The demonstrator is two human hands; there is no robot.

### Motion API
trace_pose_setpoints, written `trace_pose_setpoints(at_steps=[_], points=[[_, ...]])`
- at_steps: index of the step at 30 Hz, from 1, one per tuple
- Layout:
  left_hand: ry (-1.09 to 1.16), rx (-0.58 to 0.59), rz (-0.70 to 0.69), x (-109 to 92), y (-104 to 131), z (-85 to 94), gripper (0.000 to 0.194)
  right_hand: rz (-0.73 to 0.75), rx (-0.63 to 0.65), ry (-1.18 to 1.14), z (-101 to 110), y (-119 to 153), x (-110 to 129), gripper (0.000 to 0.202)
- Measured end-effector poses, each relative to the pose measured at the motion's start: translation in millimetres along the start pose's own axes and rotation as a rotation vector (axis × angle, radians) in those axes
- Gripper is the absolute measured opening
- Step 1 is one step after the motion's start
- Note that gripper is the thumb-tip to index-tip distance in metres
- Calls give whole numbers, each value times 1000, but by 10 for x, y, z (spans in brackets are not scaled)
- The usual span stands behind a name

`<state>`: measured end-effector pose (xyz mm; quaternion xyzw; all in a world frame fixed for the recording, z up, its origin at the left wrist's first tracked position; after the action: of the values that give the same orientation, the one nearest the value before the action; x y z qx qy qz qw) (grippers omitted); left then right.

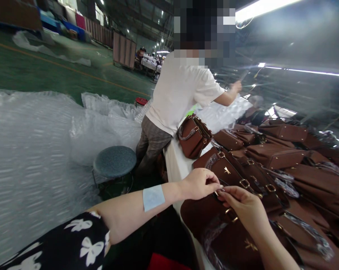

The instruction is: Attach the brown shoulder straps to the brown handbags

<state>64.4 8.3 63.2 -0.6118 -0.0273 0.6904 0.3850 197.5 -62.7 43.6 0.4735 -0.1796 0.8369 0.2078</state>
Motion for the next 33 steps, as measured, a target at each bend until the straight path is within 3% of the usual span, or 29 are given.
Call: trace_pose_setpoints(at_steps=[19,33], points=[[-114,-11,-97,-77,22,-19,16,25,15,77,-11,-17,-32,35],[-524,-15,-276,-404,86,-34,12,210,-9,465,-88,39,372,20]])
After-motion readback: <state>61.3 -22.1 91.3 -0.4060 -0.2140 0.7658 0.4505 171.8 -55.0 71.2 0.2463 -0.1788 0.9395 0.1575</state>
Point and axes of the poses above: each hand's wrist, its own y-axis away from the middle knuckle, its own z-axis out of the back of the hand, x = y × z, the point moved 10 cm from there along -y, towards the middle knuckle, and after that the axes turned 12 degrees about -x, right-handed, at the moved point
